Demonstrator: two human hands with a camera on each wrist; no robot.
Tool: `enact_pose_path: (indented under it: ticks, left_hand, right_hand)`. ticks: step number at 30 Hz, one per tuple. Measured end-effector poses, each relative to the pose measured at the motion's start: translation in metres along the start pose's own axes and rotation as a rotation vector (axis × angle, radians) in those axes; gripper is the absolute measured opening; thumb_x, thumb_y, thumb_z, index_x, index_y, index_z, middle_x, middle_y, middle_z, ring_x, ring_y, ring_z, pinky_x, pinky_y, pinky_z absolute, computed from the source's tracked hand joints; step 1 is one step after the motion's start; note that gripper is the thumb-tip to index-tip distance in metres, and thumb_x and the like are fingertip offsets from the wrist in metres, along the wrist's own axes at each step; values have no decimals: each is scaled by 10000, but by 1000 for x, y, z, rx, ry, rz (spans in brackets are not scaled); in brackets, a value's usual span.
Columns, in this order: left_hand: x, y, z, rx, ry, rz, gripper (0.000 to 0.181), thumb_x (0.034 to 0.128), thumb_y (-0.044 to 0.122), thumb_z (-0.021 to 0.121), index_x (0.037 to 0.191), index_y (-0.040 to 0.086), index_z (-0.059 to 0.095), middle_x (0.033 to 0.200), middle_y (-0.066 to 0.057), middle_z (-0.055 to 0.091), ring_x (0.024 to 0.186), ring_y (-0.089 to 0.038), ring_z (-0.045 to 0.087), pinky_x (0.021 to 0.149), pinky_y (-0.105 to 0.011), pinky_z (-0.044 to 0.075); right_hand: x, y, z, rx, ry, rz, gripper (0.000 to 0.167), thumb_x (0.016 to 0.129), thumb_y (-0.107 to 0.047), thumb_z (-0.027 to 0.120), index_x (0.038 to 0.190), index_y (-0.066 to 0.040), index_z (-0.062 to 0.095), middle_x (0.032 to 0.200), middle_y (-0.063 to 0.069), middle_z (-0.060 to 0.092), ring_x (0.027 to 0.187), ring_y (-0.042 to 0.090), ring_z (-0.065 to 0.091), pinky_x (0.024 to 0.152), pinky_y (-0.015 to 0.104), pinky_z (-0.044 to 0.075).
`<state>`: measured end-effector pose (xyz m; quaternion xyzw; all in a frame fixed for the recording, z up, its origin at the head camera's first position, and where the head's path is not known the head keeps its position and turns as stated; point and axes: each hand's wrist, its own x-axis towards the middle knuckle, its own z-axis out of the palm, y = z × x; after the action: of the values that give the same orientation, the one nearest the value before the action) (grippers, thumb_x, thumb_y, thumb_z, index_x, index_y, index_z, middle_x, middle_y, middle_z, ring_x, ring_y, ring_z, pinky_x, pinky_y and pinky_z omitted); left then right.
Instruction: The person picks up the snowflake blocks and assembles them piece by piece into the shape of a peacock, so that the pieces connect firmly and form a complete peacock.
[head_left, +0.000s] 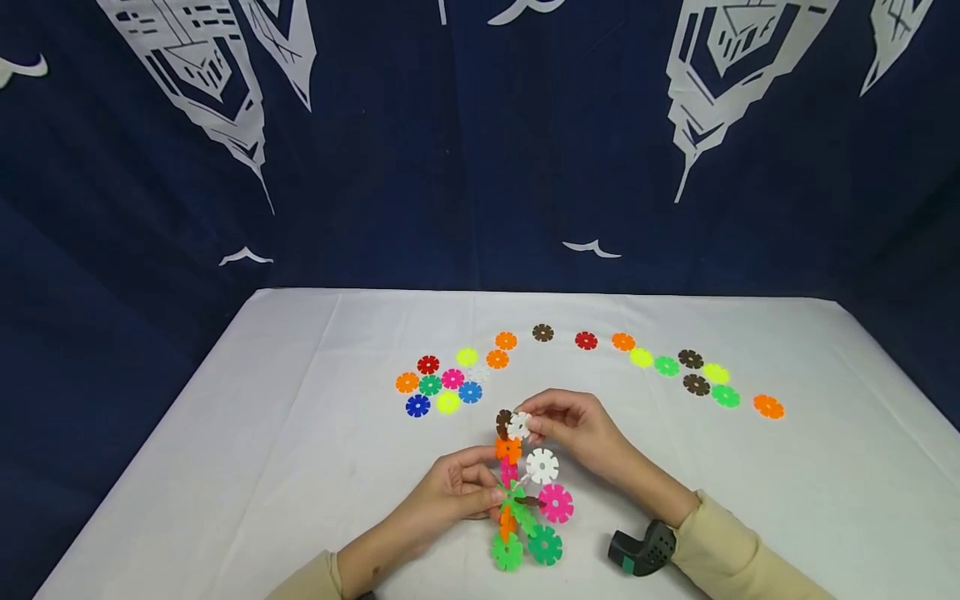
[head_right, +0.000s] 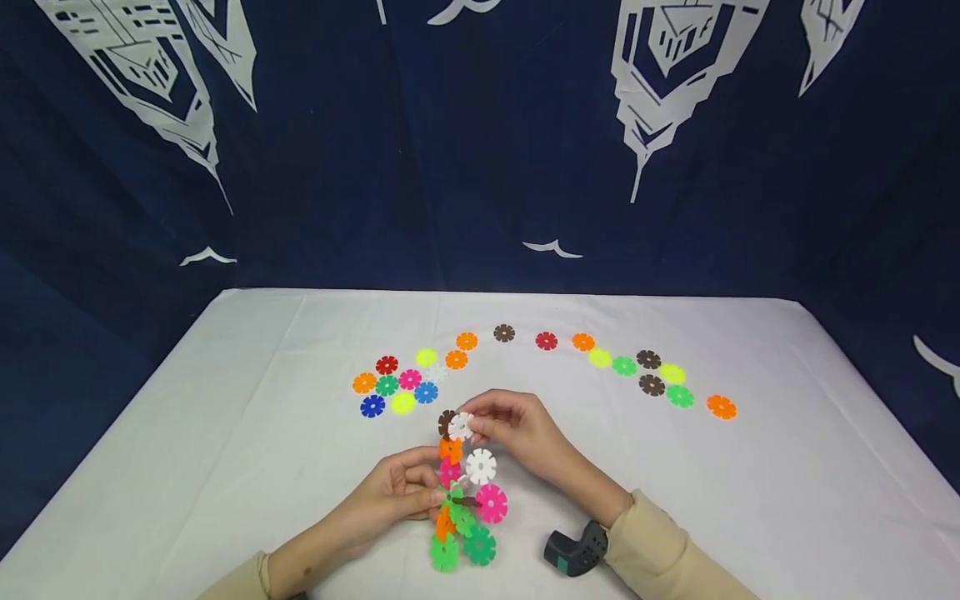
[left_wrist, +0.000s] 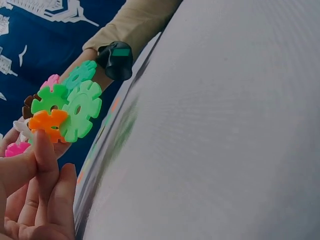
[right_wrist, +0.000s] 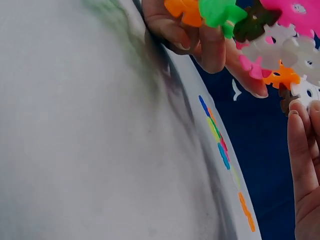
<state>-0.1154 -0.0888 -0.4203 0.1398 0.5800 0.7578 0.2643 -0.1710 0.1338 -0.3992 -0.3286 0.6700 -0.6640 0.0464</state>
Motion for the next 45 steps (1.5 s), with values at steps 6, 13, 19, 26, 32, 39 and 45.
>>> enact_pose_path:
  ticks: [6, 13, 19, 26, 32, 39, 45]
  left_hand:
    - [0, 0, 0, 3, -1, 9, 491, 864, -57, 605, 1310, -133, 415, 830, -48, 610, 666, -116, 625, 727, -304, 548]
    - [0, 1, 0, -22, 38, -39, 481, 863, -62, 608, 1302, -139, 428, 831, -59, 619, 658, -110, 625, 719, -290, 548]
    - [-1, 0, -1, -27, 34, -35, 470, 857, -75, 603, 1288, -155, 431, 825, -55, 623, 651, -102, 622, 697, -273, 550]
    - [0, 0, -1, -25, 44, -44, 466, 864, -59, 607, 1284, -159, 432, 822, -55, 620, 644, -105, 615, 723, -292, 547]
    - [1, 1, 2, -36, 94, -55, 404, 863, -50, 612, 1223, -174, 478, 841, -62, 636, 678, -120, 633, 779, -351, 531]
    - [1, 2, 3, -54, 83, -74, 244, 852, -16, 652, 1042, -156, 592, 868, -134, 671, 720, -160, 659, 782, -371, 527]
    - [0, 3, 2, -78, 112, -80, 165, 858, -12, 649, 981, -116, 613, 872, -139, 670, 753, -190, 670, 790, -376, 522]
  right_hand:
    - [-2, -1, 1, -57, 18, -48, 156, 833, 121, 618, 988, 122, 635, 828, 185, 640, 676, 192, 645, 633, 359, 559]
    - [-4, 3, 4, -86, 58, -61, 150, 827, 123, 625, 972, 97, 652, 834, 161, 655, 673, 155, 635, 628, 303, 557]
    - [-7, 10, 8, 7, 49, -48, 132, 845, 114, 608, 974, 132, 629, 857, 159, 653, 701, 140, 648, 641, 344, 558]
    - [-8, 12, 10, -9, 79, -4, 148, 850, 96, 613, 993, 132, 634, 876, 137, 660, 708, 141, 643, 654, 323, 558]
    - [-3, 9, 9, -125, 108, -2, 204, 851, 52, 639, 1053, 63, 670, 985, 145, 675, 861, 183, 638, 736, 287, 542]
    - [8, 5, -2, -188, 77, 100, 301, 885, 30, 606, 1182, 76, 596, 1058, 183, 649, 786, 245, 632, 659, 352, 558]
    - [30, 7, -52, -443, 376, 265, 206, 911, -35, 596, 1094, 44, 650, 791, 197, 627, 605, 311, 567, 466, 298, 504]
